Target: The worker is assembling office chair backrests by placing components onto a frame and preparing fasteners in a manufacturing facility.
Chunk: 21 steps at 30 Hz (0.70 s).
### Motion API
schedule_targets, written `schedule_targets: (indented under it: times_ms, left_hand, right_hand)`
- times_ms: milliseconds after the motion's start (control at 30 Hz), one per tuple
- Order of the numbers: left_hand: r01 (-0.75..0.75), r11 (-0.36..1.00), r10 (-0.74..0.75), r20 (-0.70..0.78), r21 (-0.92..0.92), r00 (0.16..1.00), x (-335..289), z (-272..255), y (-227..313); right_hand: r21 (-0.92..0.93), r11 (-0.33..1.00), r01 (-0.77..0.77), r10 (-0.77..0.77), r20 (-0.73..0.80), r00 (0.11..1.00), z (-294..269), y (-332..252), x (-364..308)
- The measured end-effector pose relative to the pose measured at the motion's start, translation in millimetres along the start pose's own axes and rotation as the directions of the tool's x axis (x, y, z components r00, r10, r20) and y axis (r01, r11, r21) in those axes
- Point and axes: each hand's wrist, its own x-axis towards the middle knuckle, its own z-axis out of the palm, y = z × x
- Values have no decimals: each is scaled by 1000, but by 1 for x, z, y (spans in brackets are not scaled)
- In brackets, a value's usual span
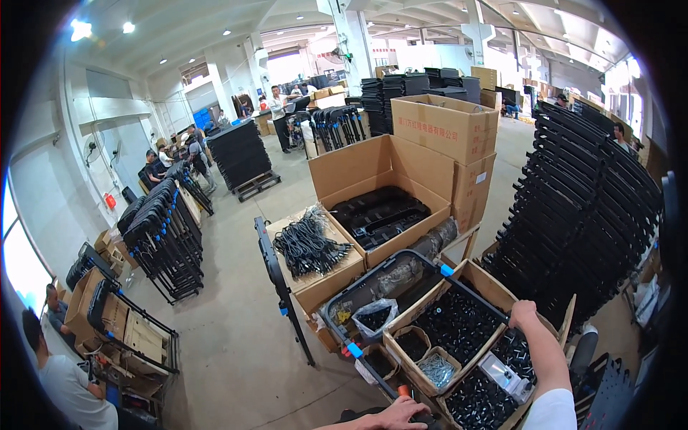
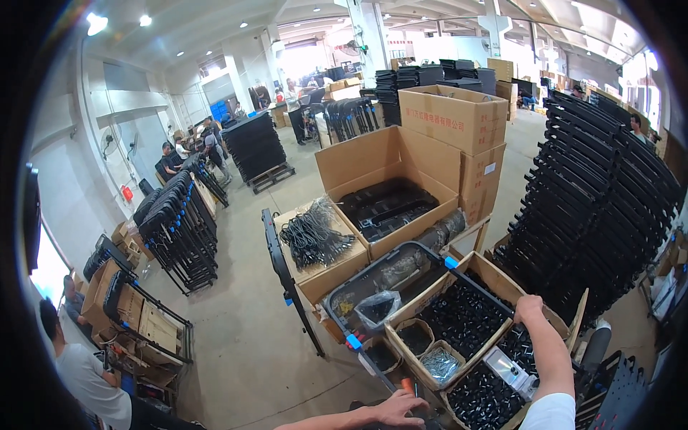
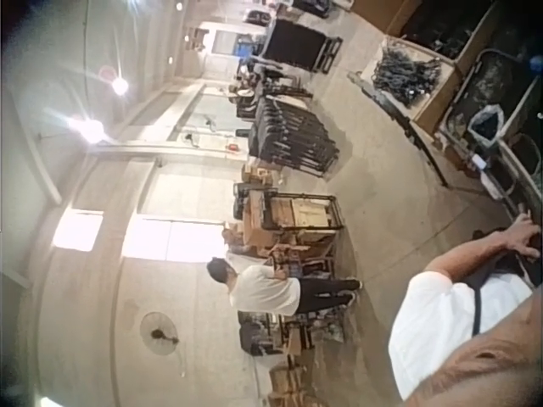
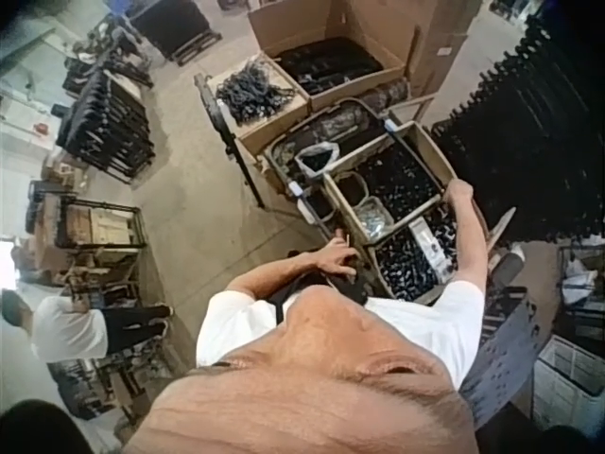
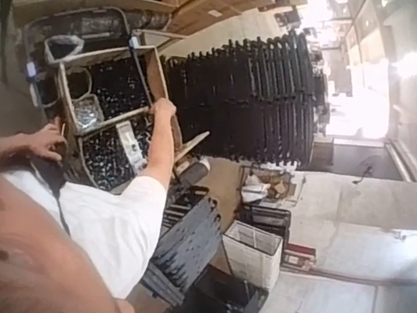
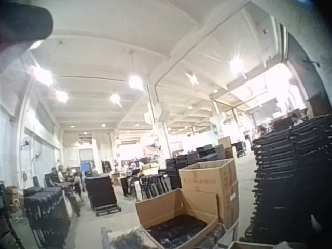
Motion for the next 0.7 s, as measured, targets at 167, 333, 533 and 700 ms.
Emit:
schedule_targets:
  times_ms: [167,333,533,700]
  left_hand:
    - [-18,1000,18,-1,-14,1000,4,0,-4]
    - [7,1000,-7,2,-18,1000,-3,15,-18]
    - [-78,991,72,-60,-106,996,1,19,-19]
    - [-25,995,28,37,-93,999,2,12,-17]
  right_hand:
    - [26,999,28,-23,-198,980,31,12,28]
    - [205,978,-42,57,-70,996,-14,-11,-4]
    - [355,932,-72,146,-187,971,34,4,18]
    - [206,979,-10,45,-168,985,25,4,9]
